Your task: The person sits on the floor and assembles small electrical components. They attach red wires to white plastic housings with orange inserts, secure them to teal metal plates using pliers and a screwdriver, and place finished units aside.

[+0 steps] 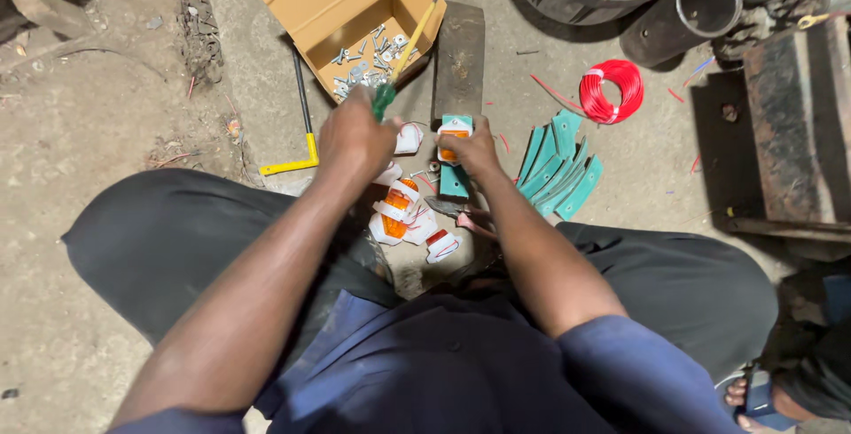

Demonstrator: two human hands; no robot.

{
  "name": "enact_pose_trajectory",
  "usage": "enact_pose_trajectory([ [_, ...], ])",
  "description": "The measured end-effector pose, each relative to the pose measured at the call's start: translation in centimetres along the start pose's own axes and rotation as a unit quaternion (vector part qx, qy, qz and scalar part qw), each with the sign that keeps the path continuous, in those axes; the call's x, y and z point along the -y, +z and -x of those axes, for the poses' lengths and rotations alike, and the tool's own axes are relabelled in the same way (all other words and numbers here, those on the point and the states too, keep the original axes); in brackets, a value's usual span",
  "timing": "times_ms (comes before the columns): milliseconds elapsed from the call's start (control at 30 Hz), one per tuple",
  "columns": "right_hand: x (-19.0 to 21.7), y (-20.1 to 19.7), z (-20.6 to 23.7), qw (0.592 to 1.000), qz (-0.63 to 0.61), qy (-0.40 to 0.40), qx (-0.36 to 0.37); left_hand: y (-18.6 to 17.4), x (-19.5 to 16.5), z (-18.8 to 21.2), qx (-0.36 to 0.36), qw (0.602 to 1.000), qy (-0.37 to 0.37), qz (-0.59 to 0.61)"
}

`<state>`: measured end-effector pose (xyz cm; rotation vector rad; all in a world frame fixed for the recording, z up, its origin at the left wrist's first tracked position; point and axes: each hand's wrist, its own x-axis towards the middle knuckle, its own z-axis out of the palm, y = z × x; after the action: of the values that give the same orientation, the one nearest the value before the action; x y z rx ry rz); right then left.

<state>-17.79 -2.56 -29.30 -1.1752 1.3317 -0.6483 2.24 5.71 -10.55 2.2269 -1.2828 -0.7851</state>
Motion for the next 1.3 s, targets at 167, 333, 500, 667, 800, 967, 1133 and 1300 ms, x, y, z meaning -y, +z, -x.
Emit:
enact_pose_trajectory([
  [167, -2.4, 1.7, -0.5, 0.992, 0.108, -0.023, -0.057, -6.2, -1.7, 7.3, -0.011, 0.994, 0.067, -0.088],
  [333, -2.5, 2.6, -1.1, 0.987, 0.145, -0.022, -0.069, -7.8, -1.6, 11.7, 0.066, 0.995, -0.045, -0.055],
  [500, -3.1, 3.1, -1.6, 0.99, 0.118, -0.015, -0.07, -4.9, -1.0, 12.2, 0.08, 0.994, -0.067, -0.01],
  [667, -3.1, 3.4, -1.6, 0.991, 0.112, 0.015, -0.071, -2.9, -0.7, 11.9, 0.093, 0.992, -0.088, -0.008],
  [800, -2.6, 3.6, -1.5, 0.989, 0.12, 0.041, -0.073, -3.3, -0.9, 11.6, 0.108, 0.989, -0.102, -0.013],
  [967, -2.0, 3.6, -1.3, 0.989, 0.115, 0.049, -0.074, -3.7, -0.9, 11.2, 0.12, 0.984, -0.127, -0.021],
  [1133, -1.3, 3.6, -0.9, 0.99, 0.108, 0.026, -0.082, -3.3, 0.6, 10.7, 0.111, 0.988, -0.107, -0.006],
  [1300, -0.7, 3.9, -0.9, 0.99, 0.078, 0.097, -0.063, -3.4, 1.9, 9.6, 0.186, 0.884, -0.307, 0.298],
])
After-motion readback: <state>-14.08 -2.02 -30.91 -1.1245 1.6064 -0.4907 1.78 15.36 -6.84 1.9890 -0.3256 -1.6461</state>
